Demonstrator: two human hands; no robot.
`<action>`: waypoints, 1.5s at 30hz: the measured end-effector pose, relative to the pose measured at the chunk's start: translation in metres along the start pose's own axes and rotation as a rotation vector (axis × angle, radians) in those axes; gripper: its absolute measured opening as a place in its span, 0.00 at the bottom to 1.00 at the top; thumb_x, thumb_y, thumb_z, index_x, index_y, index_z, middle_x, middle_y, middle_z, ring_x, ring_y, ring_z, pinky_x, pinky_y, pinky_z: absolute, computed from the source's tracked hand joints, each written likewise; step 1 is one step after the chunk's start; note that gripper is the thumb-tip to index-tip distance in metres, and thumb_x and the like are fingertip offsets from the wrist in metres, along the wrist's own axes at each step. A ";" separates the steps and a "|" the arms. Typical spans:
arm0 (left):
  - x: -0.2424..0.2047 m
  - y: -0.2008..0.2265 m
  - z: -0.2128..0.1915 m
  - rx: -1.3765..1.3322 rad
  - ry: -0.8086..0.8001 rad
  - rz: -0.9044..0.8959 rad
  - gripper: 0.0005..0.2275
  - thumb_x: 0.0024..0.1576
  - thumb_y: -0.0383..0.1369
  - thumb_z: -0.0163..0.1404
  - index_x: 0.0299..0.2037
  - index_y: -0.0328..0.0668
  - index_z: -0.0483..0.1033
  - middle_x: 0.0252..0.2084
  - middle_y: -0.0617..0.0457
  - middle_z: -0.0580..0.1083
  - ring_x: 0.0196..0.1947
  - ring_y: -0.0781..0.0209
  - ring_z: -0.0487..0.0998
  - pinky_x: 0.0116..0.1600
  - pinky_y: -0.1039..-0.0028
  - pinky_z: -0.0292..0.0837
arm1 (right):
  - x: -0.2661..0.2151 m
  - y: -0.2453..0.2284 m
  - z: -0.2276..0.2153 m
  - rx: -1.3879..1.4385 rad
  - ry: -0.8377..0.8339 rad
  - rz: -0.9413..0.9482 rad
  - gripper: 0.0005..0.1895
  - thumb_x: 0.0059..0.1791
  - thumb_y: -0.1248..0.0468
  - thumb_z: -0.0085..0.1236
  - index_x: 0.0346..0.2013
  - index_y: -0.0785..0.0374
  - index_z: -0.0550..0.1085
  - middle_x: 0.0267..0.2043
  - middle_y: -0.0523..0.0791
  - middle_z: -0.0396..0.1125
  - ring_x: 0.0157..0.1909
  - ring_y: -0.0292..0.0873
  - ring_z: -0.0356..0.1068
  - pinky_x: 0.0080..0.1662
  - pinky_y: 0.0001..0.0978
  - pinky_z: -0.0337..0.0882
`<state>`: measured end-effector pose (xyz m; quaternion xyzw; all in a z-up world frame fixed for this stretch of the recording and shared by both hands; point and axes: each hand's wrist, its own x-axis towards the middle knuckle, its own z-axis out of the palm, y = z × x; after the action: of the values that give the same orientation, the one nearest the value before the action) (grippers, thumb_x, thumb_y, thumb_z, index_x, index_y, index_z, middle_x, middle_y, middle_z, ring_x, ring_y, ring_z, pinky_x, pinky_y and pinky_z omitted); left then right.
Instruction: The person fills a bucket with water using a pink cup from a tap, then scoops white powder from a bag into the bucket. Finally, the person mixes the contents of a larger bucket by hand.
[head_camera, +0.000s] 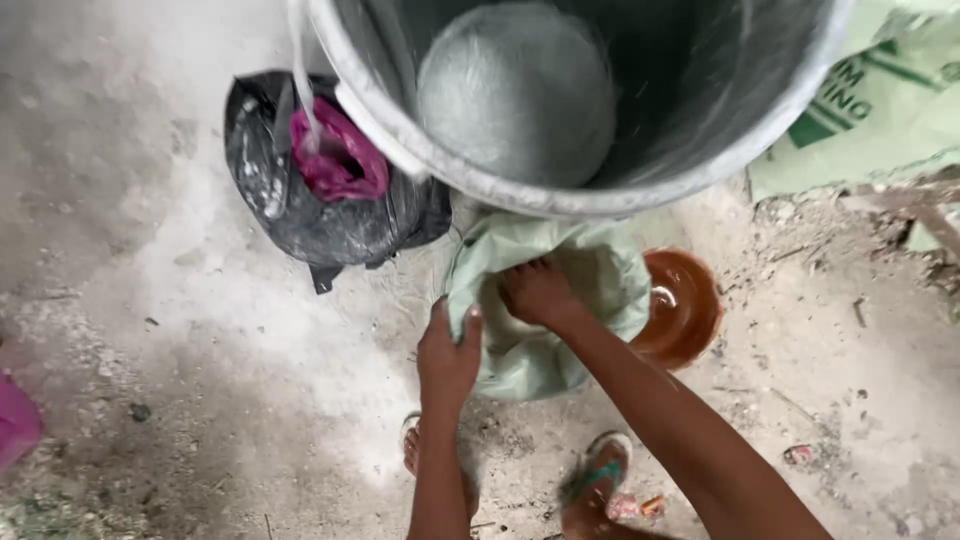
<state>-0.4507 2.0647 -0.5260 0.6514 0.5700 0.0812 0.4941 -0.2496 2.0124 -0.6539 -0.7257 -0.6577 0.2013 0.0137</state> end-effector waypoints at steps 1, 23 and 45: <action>-0.007 0.009 -0.003 -0.082 0.018 0.075 0.20 0.66 0.40 0.49 0.64 0.40 0.66 0.48 0.42 0.77 0.44 0.56 0.77 0.49 0.65 0.71 | -0.001 -0.006 0.002 0.000 -0.066 0.002 0.32 0.49 0.48 0.47 0.63 0.63 0.68 0.66 0.60 0.60 0.65 0.68 0.58 0.63 0.67 0.56; 0.023 -0.012 -0.009 -0.429 -0.054 0.499 0.15 0.57 0.25 0.51 0.55 0.34 0.73 0.41 0.47 0.78 0.40 0.64 0.77 0.47 0.75 0.73 | -0.024 0.015 -0.050 -0.249 -0.103 0.164 0.31 0.49 0.37 0.45 0.43 0.60 0.78 0.53 0.54 0.71 0.59 0.62 0.67 0.58 0.54 0.65; -0.005 0.029 -0.008 -0.312 0.104 0.303 0.19 0.54 0.24 0.49 0.58 0.41 0.72 0.44 0.46 0.78 0.37 0.58 0.77 0.44 0.70 0.72 | 0.017 -0.007 0.095 0.691 -0.202 0.206 0.29 0.50 0.48 0.41 0.53 0.67 0.73 0.53 0.63 0.68 0.54 0.61 0.67 0.58 0.47 0.62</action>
<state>-0.4381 2.0692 -0.4982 0.6402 0.4708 0.2755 0.5410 -0.2844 2.0060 -0.7439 -0.7171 -0.4727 0.4823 0.1726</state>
